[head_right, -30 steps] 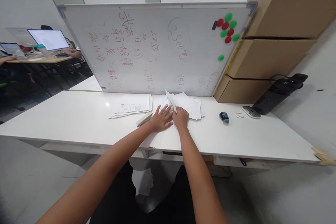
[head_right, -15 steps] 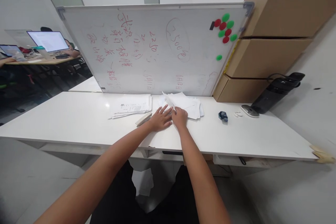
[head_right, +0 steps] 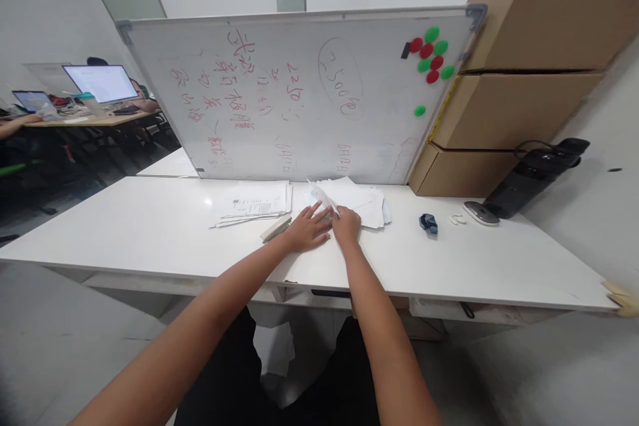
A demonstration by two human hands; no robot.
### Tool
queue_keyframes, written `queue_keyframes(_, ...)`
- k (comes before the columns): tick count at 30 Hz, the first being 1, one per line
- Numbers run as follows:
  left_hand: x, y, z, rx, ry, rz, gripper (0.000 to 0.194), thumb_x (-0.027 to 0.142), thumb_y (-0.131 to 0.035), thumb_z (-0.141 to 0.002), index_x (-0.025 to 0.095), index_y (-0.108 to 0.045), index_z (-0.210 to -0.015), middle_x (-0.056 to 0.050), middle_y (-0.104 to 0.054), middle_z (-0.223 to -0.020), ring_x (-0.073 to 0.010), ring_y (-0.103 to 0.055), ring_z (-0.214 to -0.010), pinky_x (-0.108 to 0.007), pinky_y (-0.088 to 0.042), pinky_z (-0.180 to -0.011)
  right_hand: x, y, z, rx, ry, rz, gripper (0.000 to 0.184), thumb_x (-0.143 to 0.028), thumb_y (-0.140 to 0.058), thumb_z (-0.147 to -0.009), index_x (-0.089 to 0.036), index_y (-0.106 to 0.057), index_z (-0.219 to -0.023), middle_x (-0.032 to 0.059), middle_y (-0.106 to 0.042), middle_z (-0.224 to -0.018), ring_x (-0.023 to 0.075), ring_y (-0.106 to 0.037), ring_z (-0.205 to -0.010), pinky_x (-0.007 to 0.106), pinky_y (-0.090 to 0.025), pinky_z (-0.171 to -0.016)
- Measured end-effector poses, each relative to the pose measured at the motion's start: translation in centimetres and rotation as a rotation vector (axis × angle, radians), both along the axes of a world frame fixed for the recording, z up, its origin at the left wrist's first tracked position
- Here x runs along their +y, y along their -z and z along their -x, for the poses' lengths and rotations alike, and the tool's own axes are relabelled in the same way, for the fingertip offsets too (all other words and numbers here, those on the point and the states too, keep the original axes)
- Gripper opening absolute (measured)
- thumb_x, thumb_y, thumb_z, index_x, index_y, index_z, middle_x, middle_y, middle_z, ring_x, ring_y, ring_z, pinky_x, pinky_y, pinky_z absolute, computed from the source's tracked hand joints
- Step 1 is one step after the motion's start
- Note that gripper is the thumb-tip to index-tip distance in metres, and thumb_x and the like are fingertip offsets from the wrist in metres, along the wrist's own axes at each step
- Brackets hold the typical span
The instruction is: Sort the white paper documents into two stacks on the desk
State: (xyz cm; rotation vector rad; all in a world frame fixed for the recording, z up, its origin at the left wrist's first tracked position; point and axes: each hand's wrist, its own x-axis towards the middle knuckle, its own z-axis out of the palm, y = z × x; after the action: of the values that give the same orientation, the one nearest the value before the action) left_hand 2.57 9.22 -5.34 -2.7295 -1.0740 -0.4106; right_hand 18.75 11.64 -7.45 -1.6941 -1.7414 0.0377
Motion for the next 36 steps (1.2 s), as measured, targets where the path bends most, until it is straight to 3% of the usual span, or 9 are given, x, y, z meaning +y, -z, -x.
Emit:
queue_keyframes(4, -1.1, -0.3, 0.0, -0.157, -0.006, 0.042, 0.038, 0.034, -0.040, -0.094, 0.020, -0.060, -0.122, -0.010, -0.055, -0.133, -0.0284, -0.036, -0.134, -0.047, -0.030, -0.106, 0.1, 0.4, -0.7, 0.117, 0.060, -0.083, 0.033, -0.031, -0.042, -0.085, -0.012, -0.066, -0.097, 0.0129, -0.069, -0.083, 0.0245, -0.060, -0.076, 0.034, -0.043, -0.072)
queue_keyframes(7, -3.7, -1.0, 0.2, -0.553, -0.065, 0.206, 0.037, 0.038, -0.040, -0.094, 0.017, -0.067, -0.107, -0.012, -0.066, -0.114, -0.0267, -0.050, -0.121, -0.045, -0.034, -0.104, -2.0, -1.1, -1.0, 0.170, 0.007, -0.298, 0.042, -0.024, -0.039, -0.084, -0.009, -0.060, -0.117, 0.0162, -0.068, -0.103, 0.0274, -0.062, -0.093, 0.039, -0.046, -0.082)
queue_keyframes(11, -9.8, -3.5, 2.6, -1.434, -0.174, 0.749, 0.071, 0.065, -0.018, -0.091, 0.016, -0.058, -0.123, -0.014, -0.063, -0.121, -0.0286, -0.056, -0.113, -0.048, -0.043, -0.095, -9.1, -4.1, 0.3, -0.032, -0.354, -0.521, 0.045, -0.017, -0.039, -0.088, -0.018, -0.053, -0.131, 0.0103, -0.059, -0.128, 0.0242, -0.049, -0.125, 0.040, -0.040, -0.100)
queue_keyframes(15, -17.4, -4.7, 6.7, -1.815, -0.067, 1.310, 0.080, 0.075, -0.027, -0.083, 0.017, -0.053, -0.131, -0.013, -0.061, -0.125, -0.0318, -0.054, -0.118, -0.045, -0.045, -0.095, -18.0, -3.2, 3.8, -0.225, -0.589, -0.504, 0.044, -0.012, -0.040, -0.090, -0.022, -0.053, -0.131, 0.0068, -0.060, -0.128, 0.0230, -0.048, -0.127, 0.039, -0.039, -0.099)
queue_keyframes(20, -23.9, -0.4, 8.3, -1.959, -0.488, 1.288, 0.056, 0.034, -0.068, -0.080, 0.015, -0.052, -0.130, -0.013, -0.062, -0.125, -0.0289, -0.059, -0.112, -0.039, -0.047, -0.095, -24.7, 1.1, 7.9, -0.237, -0.670, -0.188, 0.052, -0.004, -0.043, -0.084, -0.020, -0.051, -0.132, 0.0073, -0.057, -0.132, 0.0235, -0.048, -0.126, 0.042, -0.039, -0.099)
queue_keyframes(25, -25.1, 4.0, 8.8, -2.040, -0.718, 1.117, 0.053, 0.022, -0.072, -0.075, 0.013, -0.055, -0.125, -0.014, -0.064, -0.121, -0.0274, -0.062, -0.107, -0.040, -0.048, -0.096, -26.6, 0.7, 6.4, -0.174, -0.847, 0.248, 0.070, -0.001, -0.050, -0.076, -0.028, -0.040, -0.140, 0.0042, -0.035, -0.150, 0.0261, -0.027, -0.140, 0.049, -0.029, -0.110)
queue_keyframes(27, -25.0, 4.5, 9.5, -2.011, -0.727, 1.095, 0.049, 0.024, -0.074, -0.074, 0.014, -0.059, -0.120, -0.014, -0.064, -0.122, -0.0274, -0.061, -0.109, -0.040, -0.046, -0.099, -26.1, -0.2, 4.4, 0.015, -0.796, 0.312, 0.061, -0.013, -0.054, -0.081, -0.032, -0.043, -0.138, 0.0025, -0.036, -0.150, 0.0248, -0.027, -0.140, 0.048, -0.028, -0.111)
queue_keyframes(32, -25.4, 4.5, 10.1, -1.831, -0.590, 1.120, 0.049, 0.036, -0.076, -0.072, 0.012, -0.064, -0.114, -0.014, -0.064, -0.120, -0.0293, -0.059, -0.113, -0.042, -0.043, -0.102, -23.2, -0.8, -0.2, 0.774, -0.165, 0.216, 0.055, -0.044, -0.059, -0.081, -0.023, -0.049, -0.131, 0.0114, -0.052, -0.135, 0.0271, -0.048, -0.125, 0.046, -0.042, -0.101)
queue_keyframes(36, -25.1, 3.4, 9.3, -1.727, -0.453, 1.066, 0.053, 0.042, -0.073, -0.074, 0.012, -0.063, -0.117, -0.013, -0.064, -0.121, -0.0287, -0.059, -0.112, -0.042, -0.043, -0.100, -22.1, -1.0, -1.4, 1.050, -0.054, 0.381, 0.070, -0.054, -0.068, -0.072, -0.022, -0.048, -0.131, 0.0135, -0.052, -0.134, 0.0290, -0.053, -0.119, 0.041, -0.050, -0.091)
